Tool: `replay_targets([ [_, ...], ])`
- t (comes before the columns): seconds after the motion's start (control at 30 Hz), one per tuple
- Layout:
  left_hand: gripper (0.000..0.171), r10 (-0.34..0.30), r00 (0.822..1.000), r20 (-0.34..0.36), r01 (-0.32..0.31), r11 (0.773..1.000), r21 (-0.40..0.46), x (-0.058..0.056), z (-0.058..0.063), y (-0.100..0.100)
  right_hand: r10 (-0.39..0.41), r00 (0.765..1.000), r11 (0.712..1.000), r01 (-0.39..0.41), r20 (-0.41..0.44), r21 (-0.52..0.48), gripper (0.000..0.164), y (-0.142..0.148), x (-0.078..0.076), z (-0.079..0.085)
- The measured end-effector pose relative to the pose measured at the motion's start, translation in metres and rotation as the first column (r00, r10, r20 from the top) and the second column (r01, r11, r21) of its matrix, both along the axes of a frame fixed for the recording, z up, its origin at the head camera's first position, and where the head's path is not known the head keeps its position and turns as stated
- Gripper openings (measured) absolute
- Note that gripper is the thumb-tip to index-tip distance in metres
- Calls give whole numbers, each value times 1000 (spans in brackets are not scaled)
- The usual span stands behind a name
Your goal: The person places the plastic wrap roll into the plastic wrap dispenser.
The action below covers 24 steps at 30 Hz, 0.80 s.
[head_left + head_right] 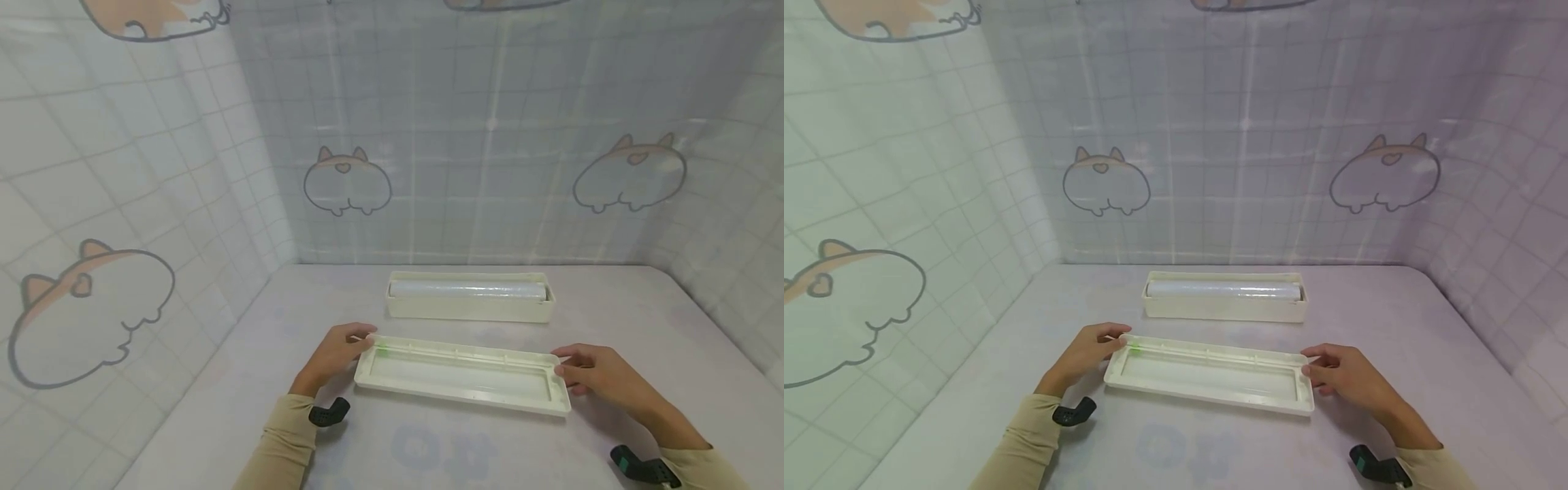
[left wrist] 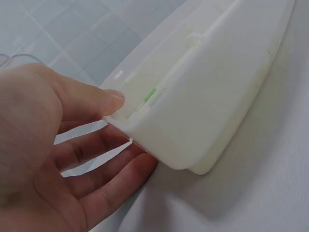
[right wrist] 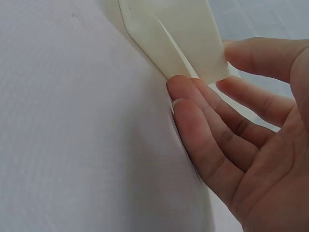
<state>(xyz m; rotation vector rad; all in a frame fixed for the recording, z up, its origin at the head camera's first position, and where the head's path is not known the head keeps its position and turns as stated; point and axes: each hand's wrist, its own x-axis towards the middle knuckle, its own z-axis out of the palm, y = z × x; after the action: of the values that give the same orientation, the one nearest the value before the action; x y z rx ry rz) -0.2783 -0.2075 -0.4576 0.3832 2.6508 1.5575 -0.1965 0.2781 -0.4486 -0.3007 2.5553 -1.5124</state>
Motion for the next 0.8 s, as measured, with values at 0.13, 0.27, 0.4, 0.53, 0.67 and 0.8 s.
replay_targets([
  [0.13, 28, 24, 1000, 0, -24, 1000, 6, 3, 3, 2, -29, 1000, 1000, 29, 12, -10, 56, -2, 1, 1],
  [0.27, 29, 48, 999, 4, -48, 999, 10, 2, 3, 3, -50, 999, 999, 51, 18, -9, 56, -3, 1, 1],
  [0.4, 32, 49, 999, 17, -50, 998, 40, 1, -1, 3, -57, 998, 998, 57, 18, -20, 56, -3, 1, 0],
  [0.53, 35, 52, 997, 55, -57, 994, 89, 2, -2, 2, -62, 998, 998, 63, 20, -22, 55, -4, 1, -1],
  [0.67, 33, 64, 995, 82, -72, 993, 96, 3, 0, 2, -75, 997, 997, 76, 16, -19, 55, -5, 0, -2],
  [0.8, 30, 66, 993, 95, -76, 991, 107, 2, 0, 2, -104, 995, 995, 104, 13, -6, 56, -5, 0, -4],
])
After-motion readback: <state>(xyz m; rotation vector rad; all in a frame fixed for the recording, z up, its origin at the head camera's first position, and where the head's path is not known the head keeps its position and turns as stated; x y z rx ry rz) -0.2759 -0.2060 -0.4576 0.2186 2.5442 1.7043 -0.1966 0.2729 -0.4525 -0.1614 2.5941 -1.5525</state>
